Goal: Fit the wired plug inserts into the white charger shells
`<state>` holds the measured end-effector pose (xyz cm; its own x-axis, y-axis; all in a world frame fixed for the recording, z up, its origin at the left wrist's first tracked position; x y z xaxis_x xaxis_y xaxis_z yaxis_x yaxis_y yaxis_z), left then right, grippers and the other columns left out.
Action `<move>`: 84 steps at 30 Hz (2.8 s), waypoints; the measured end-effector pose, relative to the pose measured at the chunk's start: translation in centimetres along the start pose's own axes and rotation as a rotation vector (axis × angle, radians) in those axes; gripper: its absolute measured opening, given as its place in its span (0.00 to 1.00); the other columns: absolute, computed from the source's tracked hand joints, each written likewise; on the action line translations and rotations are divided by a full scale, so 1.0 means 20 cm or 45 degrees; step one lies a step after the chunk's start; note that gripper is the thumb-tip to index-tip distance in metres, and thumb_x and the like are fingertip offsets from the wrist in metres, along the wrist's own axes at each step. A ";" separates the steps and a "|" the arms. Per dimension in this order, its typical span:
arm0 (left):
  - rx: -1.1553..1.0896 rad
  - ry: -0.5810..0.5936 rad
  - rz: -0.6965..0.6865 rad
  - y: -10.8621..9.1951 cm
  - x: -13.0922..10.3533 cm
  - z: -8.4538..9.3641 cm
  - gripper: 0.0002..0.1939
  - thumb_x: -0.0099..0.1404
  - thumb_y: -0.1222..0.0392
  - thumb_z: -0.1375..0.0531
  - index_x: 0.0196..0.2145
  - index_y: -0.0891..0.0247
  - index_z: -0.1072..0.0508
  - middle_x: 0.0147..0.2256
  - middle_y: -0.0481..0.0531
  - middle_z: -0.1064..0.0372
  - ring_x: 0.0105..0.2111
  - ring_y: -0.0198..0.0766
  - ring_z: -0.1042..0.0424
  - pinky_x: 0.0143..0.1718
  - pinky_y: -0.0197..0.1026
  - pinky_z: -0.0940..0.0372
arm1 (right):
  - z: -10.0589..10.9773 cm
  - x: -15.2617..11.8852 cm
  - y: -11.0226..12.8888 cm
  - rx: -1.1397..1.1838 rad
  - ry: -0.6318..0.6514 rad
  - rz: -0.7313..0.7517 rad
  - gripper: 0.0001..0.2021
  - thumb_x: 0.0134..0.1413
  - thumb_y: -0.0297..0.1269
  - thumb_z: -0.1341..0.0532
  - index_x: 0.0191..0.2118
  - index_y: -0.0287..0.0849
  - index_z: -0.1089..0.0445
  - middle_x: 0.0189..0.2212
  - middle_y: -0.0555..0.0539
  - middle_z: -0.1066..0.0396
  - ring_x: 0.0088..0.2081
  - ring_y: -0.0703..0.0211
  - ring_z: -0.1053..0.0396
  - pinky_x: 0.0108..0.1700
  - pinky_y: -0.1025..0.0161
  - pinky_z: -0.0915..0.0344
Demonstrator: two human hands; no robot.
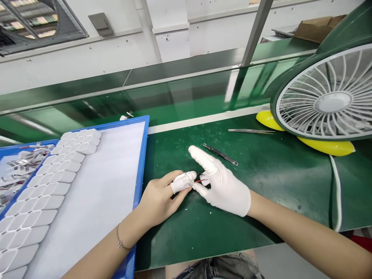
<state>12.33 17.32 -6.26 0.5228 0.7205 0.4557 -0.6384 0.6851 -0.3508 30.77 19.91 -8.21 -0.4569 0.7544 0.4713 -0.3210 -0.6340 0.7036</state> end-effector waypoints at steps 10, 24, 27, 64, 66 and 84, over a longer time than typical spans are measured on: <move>-0.734 -0.318 0.934 -0.06 0.04 0.07 0.12 0.57 0.57 0.35 0.38 0.64 0.29 0.28 0.52 0.24 0.23 0.33 0.30 0.18 0.32 0.39 | -0.09 0.03 0.03 0.458 -0.173 -0.023 0.22 0.48 0.34 0.34 0.50 0.45 0.39 0.47 0.42 0.32 0.45 0.54 0.29 0.45 0.54 0.28; -1.117 0.046 1.026 -0.08 0.00 0.01 0.14 0.60 0.54 0.36 0.33 0.61 0.37 0.22 0.44 0.33 0.17 0.27 0.38 0.18 0.31 0.40 | -0.06 0.03 0.07 0.221 -0.198 0.217 0.14 0.53 0.32 0.36 0.45 0.47 0.36 0.37 0.47 0.26 0.42 0.56 0.26 0.44 0.57 0.29; -1.181 0.073 0.997 -0.08 -0.01 0.00 0.13 0.61 0.54 0.37 0.33 0.61 0.39 0.24 0.45 0.32 0.17 0.26 0.39 0.17 0.31 0.40 | -0.06 0.02 0.07 0.198 -0.108 0.204 0.16 0.51 0.33 0.34 0.45 0.47 0.37 0.38 0.46 0.28 0.40 0.56 0.27 0.43 0.55 0.29; -1.615 -0.523 1.295 0.04 0.03 0.07 0.13 0.63 0.53 0.40 0.30 0.68 0.30 0.25 0.52 0.25 0.15 0.27 0.32 0.15 0.27 0.36 | -0.08 0.00 -0.03 0.084 -0.154 0.035 0.24 0.52 0.27 0.40 0.55 0.46 0.41 0.48 0.41 0.36 0.38 0.55 0.33 0.43 0.48 0.30; -1.719 -0.600 1.394 0.06 0.02 0.07 0.12 0.63 0.54 0.40 0.31 0.66 0.31 0.26 0.51 0.25 0.16 0.25 0.32 0.17 0.25 0.36 | -0.08 0.00 -0.04 0.103 -0.154 -0.011 0.23 0.52 0.28 0.40 0.55 0.46 0.40 0.47 0.42 0.35 0.38 0.55 0.33 0.43 0.48 0.30; -1.877 -0.638 1.486 0.03 0.02 0.06 0.10 0.65 0.54 0.42 0.33 0.63 0.35 0.25 0.50 0.26 0.13 0.23 0.38 0.11 0.24 0.44 | -0.10 0.01 -0.05 0.155 -0.132 -0.014 0.17 0.54 0.28 0.41 0.50 0.45 0.36 0.45 0.43 0.33 0.38 0.57 0.33 0.42 0.52 0.30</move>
<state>11.50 17.97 -5.39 -0.0925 0.9069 -0.4111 0.5413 -0.3008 -0.7852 29.38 20.37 -9.78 -0.3640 0.7786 0.5111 -0.2197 -0.6050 0.7653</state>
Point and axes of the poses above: each hand's wrist, its own x-axis towards the middle knuckle, its own z-axis out of the back of the hand, y = z × x, the point moved 2 cm from there along x, towards the middle knuckle
